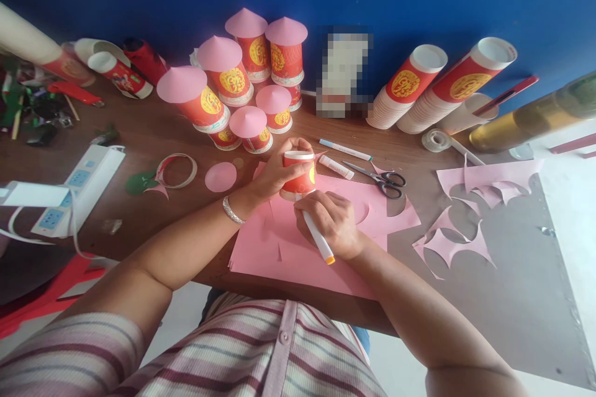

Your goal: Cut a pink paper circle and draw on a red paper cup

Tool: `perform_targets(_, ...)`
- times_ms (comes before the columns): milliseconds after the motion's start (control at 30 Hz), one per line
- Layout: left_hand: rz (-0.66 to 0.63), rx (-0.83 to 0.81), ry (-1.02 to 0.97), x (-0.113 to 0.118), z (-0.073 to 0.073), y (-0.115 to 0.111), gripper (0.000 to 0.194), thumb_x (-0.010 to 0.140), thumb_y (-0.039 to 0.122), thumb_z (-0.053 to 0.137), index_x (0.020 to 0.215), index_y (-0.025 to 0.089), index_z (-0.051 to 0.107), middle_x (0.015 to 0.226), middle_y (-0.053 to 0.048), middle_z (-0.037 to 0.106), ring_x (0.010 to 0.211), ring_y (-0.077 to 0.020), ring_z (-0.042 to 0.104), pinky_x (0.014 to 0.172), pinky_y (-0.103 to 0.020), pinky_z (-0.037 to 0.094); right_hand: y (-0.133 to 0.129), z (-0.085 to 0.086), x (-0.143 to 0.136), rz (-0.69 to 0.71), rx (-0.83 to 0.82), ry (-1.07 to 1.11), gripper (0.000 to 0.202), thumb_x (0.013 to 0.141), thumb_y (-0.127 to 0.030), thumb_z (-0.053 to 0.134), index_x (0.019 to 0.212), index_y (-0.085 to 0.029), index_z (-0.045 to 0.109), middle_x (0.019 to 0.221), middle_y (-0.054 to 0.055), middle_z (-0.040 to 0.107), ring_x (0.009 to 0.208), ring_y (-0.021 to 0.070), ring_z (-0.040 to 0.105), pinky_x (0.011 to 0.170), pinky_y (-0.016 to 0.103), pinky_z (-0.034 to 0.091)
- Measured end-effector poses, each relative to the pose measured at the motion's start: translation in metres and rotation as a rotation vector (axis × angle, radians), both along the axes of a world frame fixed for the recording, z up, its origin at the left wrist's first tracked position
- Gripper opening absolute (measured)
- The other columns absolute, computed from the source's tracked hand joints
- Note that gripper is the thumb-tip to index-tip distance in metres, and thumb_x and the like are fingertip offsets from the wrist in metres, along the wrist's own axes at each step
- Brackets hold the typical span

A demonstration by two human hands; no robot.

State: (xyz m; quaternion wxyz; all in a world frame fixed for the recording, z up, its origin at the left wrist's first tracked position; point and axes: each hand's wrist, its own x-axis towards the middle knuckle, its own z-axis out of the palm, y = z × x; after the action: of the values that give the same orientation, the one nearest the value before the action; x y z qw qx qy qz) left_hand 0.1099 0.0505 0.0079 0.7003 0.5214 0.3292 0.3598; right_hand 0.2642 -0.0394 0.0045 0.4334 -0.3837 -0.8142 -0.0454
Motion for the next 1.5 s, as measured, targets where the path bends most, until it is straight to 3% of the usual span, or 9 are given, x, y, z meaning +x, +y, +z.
perform_targets(1000,-0.008,-0.017,-0.035,0.0004,-0.0039,0.0018,0.039,0.083,0.036,0.077,0.107,0.021,0.05,0.098,-0.001,0.056,0.082,-0.0119,0.058,0.071,-0.026,0.048,-0.0007,0.0007,-0.0032,-0.003,-0.008,-0.021,0.02,0.088,-0.005,0.06,0.095,-0.022,0.054,0.071,-0.003,0.064,0.055,0.0102,0.058,0.052,0.024,0.044)
perform_targets(1500,0.011,-0.004,0.005,-0.0023,-0.0036,0.0018,0.038,0.084,0.037,0.074,0.111,0.021,0.052,0.106,-0.003,0.059,0.088,-0.0147,0.06,0.075,-0.028,0.05,-0.0036,0.0006,0.0035,0.072,0.008,0.033,0.021,0.086,-0.004,0.063,0.098,-0.019,0.056,0.074,0.001,0.064,0.058,0.0123,0.06,0.053,0.025,0.049)
